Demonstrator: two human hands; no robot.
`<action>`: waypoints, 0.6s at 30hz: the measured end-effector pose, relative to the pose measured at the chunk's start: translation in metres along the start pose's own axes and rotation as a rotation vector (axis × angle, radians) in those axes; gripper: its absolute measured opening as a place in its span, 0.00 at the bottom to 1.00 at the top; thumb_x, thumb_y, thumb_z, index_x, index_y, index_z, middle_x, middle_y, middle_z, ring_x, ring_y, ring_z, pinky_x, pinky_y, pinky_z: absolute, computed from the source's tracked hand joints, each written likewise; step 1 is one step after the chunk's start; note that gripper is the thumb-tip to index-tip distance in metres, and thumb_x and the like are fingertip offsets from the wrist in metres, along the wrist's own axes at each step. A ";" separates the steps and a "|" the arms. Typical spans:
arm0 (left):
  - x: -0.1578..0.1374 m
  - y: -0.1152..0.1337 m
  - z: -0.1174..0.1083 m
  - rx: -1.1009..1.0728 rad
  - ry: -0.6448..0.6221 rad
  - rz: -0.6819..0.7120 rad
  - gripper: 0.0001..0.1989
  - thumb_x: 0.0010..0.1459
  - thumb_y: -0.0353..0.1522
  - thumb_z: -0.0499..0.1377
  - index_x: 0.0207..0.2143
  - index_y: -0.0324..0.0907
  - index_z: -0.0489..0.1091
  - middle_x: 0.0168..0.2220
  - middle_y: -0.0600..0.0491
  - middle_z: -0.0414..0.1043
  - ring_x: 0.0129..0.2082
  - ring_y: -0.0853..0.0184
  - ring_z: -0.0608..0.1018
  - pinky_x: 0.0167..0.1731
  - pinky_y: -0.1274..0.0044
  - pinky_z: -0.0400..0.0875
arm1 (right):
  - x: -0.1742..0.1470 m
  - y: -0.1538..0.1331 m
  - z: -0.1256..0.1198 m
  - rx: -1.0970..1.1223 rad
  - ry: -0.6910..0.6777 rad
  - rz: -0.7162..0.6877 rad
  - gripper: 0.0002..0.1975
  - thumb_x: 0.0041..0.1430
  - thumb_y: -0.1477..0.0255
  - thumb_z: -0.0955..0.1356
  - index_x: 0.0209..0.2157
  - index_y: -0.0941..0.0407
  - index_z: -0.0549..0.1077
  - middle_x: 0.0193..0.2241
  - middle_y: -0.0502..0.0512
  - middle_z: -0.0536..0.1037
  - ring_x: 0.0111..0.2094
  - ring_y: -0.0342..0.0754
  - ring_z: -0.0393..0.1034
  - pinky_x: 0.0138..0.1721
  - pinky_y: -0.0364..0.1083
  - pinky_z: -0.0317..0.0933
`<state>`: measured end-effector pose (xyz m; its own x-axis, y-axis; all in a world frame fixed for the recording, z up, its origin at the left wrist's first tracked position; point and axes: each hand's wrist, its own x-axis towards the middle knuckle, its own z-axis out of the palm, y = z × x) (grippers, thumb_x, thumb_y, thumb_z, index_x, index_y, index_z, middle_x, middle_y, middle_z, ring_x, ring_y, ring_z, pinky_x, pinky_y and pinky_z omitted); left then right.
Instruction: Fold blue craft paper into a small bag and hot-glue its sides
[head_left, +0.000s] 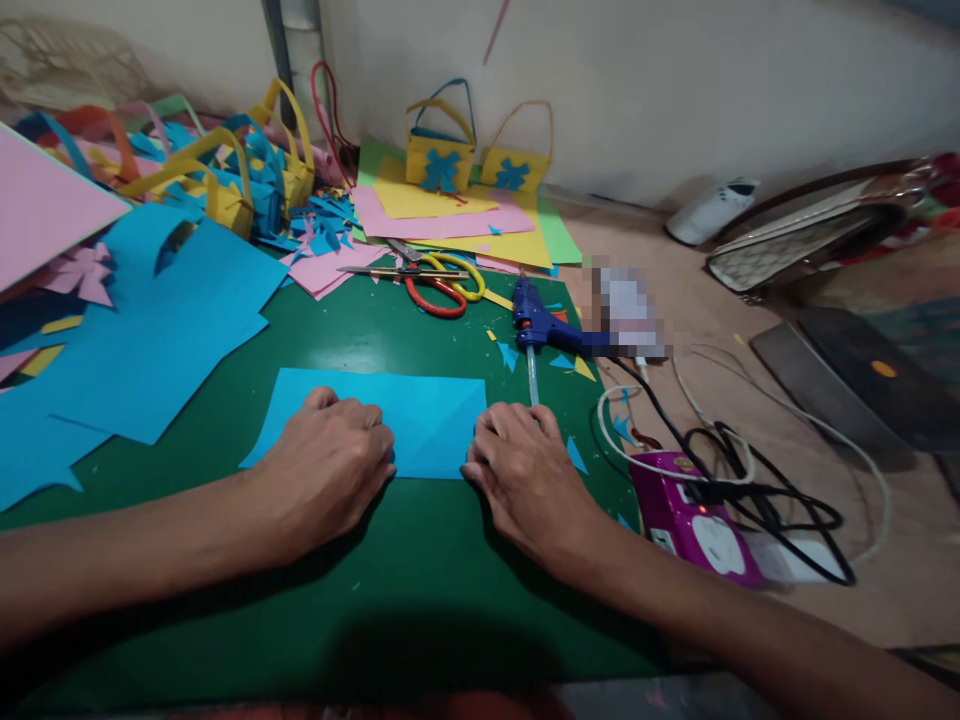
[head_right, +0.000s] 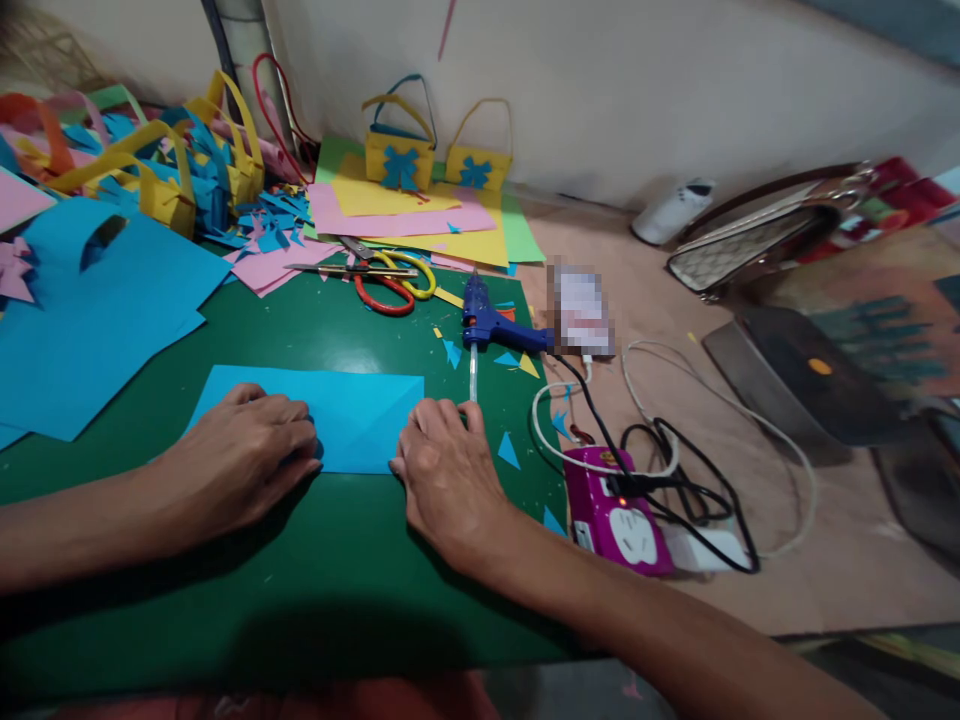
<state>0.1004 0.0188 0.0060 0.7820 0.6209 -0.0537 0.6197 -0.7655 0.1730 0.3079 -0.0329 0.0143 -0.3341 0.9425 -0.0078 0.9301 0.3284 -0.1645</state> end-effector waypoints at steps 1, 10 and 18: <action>0.000 0.000 0.000 0.002 -0.008 -0.002 0.13 0.59 0.31 0.49 0.26 0.41 0.70 0.27 0.50 0.70 0.29 0.61 0.71 0.34 0.67 0.55 | -0.001 0.001 0.000 0.002 0.004 -0.002 0.06 0.56 0.77 0.64 0.26 0.58 0.68 0.31 0.56 0.68 0.35 0.49 0.60 0.39 0.50 0.50; 0.001 -0.001 0.001 -0.010 0.005 0.000 0.13 0.59 0.32 0.49 0.25 0.41 0.69 0.26 0.50 0.68 0.28 0.63 0.69 0.34 0.68 0.55 | -0.011 0.010 0.001 0.076 0.036 -0.014 0.08 0.57 0.78 0.62 0.25 0.58 0.67 0.37 0.59 0.70 0.40 0.51 0.62 0.41 0.51 0.50; -0.001 0.000 -0.001 -0.007 -0.028 -0.009 0.14 0.60 0.32 0.47 0.25 0.41 0.68 0.27 0.50 0.68 0.29 0.62 0.70 0.35 0.67 0.55 | -0.010 0.011 0.005 0.012 0.078 -0.046 0.07 0.57 0.78 0.62 0.25 0.58 0.67 0.36 0.61 0.71 0.39 0.51 0.63 0.41 0.52 0.50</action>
<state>0.0997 0.0186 0.0065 0.7782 0.6225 -0.0828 0.6261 -0.7588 0.1792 0.3203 -0.0391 0.0073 -0.3628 0.9287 0.0764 0.9122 0.3707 -0.1745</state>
